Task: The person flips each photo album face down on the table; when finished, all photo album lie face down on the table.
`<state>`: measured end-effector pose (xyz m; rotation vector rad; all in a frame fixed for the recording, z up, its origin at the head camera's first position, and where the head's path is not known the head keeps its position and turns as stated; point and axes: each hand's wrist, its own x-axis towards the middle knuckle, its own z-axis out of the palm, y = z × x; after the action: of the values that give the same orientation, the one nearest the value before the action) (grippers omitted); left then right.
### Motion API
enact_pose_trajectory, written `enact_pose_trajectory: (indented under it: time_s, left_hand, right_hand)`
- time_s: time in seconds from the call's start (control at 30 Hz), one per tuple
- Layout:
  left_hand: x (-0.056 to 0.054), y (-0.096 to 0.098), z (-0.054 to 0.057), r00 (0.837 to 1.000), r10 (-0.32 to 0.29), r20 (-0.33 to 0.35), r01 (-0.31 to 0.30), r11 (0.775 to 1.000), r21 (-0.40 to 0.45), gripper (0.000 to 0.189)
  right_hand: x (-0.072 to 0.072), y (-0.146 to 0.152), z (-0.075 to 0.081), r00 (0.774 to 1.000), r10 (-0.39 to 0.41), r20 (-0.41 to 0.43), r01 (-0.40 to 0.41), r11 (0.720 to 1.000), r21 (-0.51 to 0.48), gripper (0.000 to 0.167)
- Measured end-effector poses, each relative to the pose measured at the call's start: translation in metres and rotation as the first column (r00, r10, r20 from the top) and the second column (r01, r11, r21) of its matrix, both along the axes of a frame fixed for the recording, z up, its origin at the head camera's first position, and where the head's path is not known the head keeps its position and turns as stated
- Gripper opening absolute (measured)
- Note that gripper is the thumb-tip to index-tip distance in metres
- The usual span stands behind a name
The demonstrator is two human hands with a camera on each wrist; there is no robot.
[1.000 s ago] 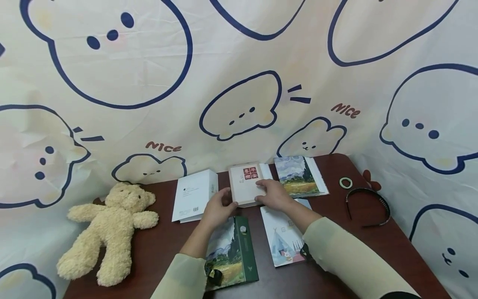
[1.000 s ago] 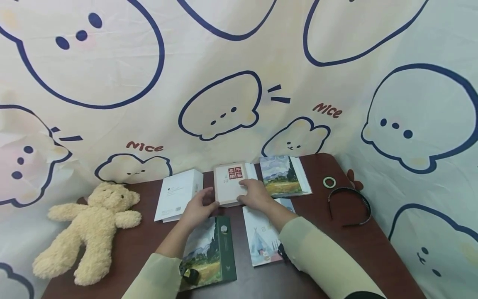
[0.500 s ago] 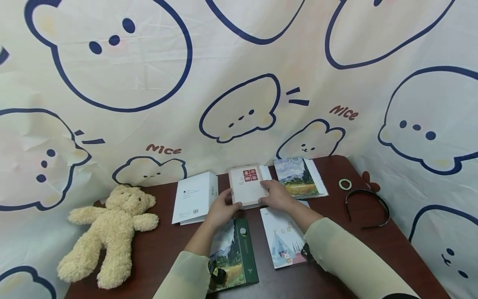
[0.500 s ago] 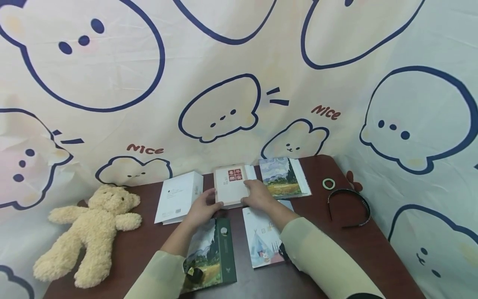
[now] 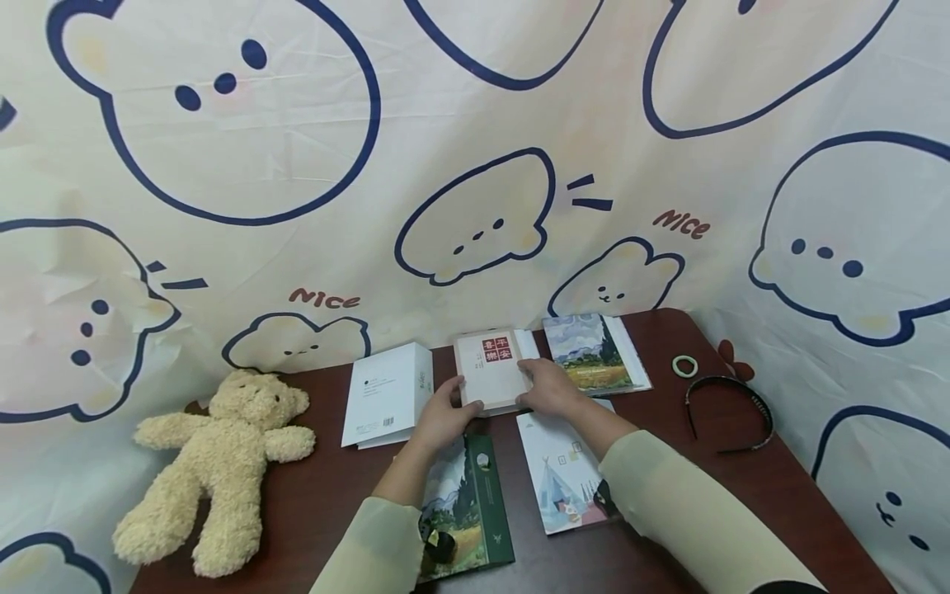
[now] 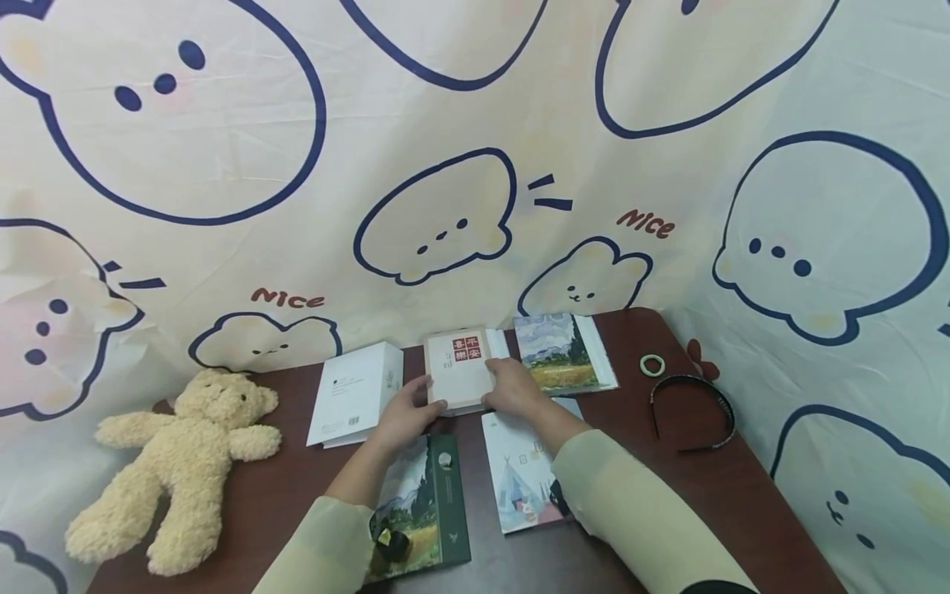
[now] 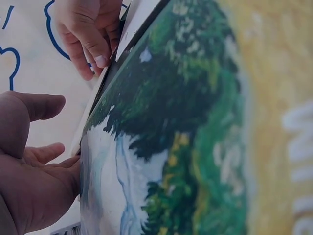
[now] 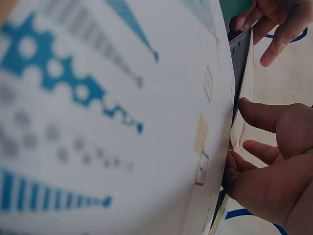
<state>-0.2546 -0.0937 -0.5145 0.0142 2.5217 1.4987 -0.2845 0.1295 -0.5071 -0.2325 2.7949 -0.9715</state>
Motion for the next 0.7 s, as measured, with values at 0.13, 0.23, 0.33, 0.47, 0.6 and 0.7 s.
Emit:
enact_pose_trajectory:
  time_s: [0.13,0.23,0.33,0.47,0.6,0.7]
  left_hand:
    - [0.0,0.001,0.0,1.0,0.006,0.002,-0.006,1.0,0.009,0.073]
    - [0.001,0.0,0.0,1.0,0.01,-0.002,-0.01,1.0,0.021,0.073]
    - [0.002,-0.001,0.001,1.0,0.013,0.0,-0.013,1.0,0.029,0.073]
    - [0.004,-0.003,0.003,0.999,0.032,0.011,-0.032,0.999,0.037,0.073]
    - [0.006,-0.005,0.005,0.999,0.048,0.019,-0.049,0.997,0.053,0.073]
    - [0.007,-0.006,0.005,0.999,0.046,0.019,-0.047,0.997,0.064,0.072]
  right_hand:
    - [0.0,-0.001,0.002,1.0,0.002,0.009,-0.002,1.0,0.026,0.069]
    - [0.0,-0.003,0.003,1.0,0.005,0.018,-0.005,0.999,0.041,0.068]
    - [0.0,-0.005,0.004,1.0,0.006,0.025,-0.007,0.999,0.05,0.068]
    - [-0.001,-0.009,0.004,0.999,0.026,0.02,-0.028,0.998,0.065,0.067]
    - [-0.002,-0.013,0.003,0.998,0.054,0.021,-0.055,0.995,0.084,0.066]
    - [-0.002,-0.014,0.002,0.998,0.052,0.029,-0.054,0.994,0.095,0.065]
